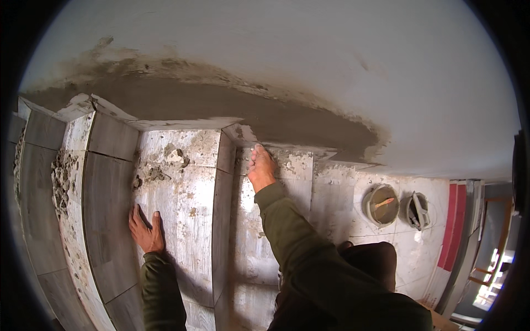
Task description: The person applies grout to the gaps between tiles on a set of stairs. The person uses a small spatula or tool to press material into the crevices and then smooths it along the edges of the tiles.
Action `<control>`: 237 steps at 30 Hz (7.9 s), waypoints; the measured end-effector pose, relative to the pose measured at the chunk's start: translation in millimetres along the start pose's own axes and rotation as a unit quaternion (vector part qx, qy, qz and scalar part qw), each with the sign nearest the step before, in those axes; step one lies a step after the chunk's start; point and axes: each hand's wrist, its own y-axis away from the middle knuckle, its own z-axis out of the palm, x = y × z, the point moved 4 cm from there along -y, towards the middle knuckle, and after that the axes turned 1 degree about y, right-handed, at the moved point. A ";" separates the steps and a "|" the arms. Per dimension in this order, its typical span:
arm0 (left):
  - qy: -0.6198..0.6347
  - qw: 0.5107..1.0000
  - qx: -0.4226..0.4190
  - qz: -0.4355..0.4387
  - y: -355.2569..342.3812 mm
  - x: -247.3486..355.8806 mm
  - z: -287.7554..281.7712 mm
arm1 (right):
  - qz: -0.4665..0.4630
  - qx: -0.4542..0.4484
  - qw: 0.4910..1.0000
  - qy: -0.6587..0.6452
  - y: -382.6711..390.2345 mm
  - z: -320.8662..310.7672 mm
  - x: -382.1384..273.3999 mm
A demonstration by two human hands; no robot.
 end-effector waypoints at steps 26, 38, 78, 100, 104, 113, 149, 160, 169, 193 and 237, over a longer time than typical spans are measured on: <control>-0.054 0.995 -0.068 -0.053 -12.5 -7.8 5.6 | 0.037 0.019 0.999 0.034 -0.2 -5.5 -12.9; -0.074 0.994 -0.066 -0.051 -9.6 -11.0 8.7 | 0.035 0.049 0.998 0.020 2.6 -3.2 -11.2; -0.079 0.991 -0.079 -0.074 -8.3 -14.1 10.8 | 0.026 0.047 0.998 -0.033 12.1 5.6 -12.8; -0.077 0.992 -0.069 -0.067 -9.1 -13.7 10.2 | 0.027 0.029 0.999 -0.021 24.7 11.8 -20.6; -0.071 0.993 -0.069 -0.071 -9.0 -13.3 9.5 | 0.026 0.028 0.999 -0.021 27.6 12.6 -22.2; -0.063 0.994 -0.063 -0.065 -10.0 -11.7 8.3 | 0.023 0.030 0.999 -0.021 30.1 14.1 -24.0; -0.048 0.993 -0.074 -0.072 -8.9 -12.7 9.7 | 0.012 0.003 1.000 0.019 56.3 24.5 -39.9; -0.047 0.994 -0.071 -0.073 -11.6 -10.7 6.3 | 0.010 -0.005 1.000 0.017 65.1 27.0 -45.3; -0.056 0.990 -0.092 -0.095 -13.2 -8.8 3.6 | 0.015 -0.002 1.000 0.015 69.4 28.7 -49.6; -0.043 0.987 -0.110 -0.111 -13.1 -9.6 1.6 | 0.013 -0.035 0.998 0.053 76.3 31.3 -58.6; -0.033 0.989 -0.104 -0.104 -14.9 -12.1 2.3 | 0.019 -0.038 0.997 0.063 98.4 44.3 -75.2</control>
